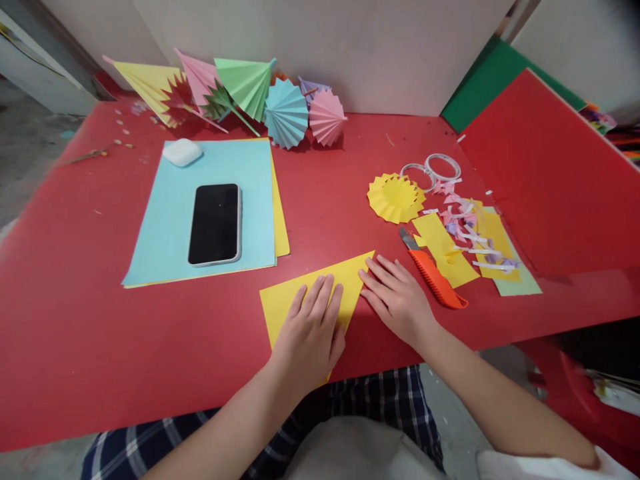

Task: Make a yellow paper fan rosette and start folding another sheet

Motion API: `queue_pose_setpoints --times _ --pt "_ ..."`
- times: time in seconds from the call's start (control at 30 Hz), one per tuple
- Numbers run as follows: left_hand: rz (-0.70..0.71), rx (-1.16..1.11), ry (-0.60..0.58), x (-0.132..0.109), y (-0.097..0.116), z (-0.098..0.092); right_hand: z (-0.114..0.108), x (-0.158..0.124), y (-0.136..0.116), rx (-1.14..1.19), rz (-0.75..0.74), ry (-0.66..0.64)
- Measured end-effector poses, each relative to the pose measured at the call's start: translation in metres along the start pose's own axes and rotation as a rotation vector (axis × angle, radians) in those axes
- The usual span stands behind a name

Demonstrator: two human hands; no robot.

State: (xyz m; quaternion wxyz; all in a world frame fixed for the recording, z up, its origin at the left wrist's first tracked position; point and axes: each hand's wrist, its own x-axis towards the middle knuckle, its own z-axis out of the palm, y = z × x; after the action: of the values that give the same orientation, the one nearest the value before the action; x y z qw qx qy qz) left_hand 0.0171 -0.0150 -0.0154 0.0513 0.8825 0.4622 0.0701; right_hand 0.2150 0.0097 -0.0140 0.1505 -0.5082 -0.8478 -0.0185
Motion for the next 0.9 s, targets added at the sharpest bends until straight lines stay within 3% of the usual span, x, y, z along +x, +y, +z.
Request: queue_pose_setpoints --times 0.4,0.5,0.6,0.67,0.77,0.9 --pt "-0.009 0.01 -0.009 0.001 0.001 0.0 0.004 0.004 0.014 -0.048 0.124 0.142" --pt "-0.004 0.01 0.008 0.001 0.001 -0.001 -0.001 0.004 0.007 0.018 -0.046 0.122" --pt "0.001 0.001 0.024 0.001 0.0 0.0 -0.004 0.005 0.002 0.096 -0.249 -0.071" --pt "0.0 -0.005 0.026 0.001 0.0 0.0 -0.002 0.006 0.002 0.089 -0.197 -0.117" --pt "0.006 -0.009 0.027 0.0 0.0 0.0 0.002 0.006 0.006 0.038 -0.01 -0.067" --pt "0.001 -0.011 0.026 0.0 0.0 0.0 0.006 0.008 0.011 0.016 0.092 -0.025"
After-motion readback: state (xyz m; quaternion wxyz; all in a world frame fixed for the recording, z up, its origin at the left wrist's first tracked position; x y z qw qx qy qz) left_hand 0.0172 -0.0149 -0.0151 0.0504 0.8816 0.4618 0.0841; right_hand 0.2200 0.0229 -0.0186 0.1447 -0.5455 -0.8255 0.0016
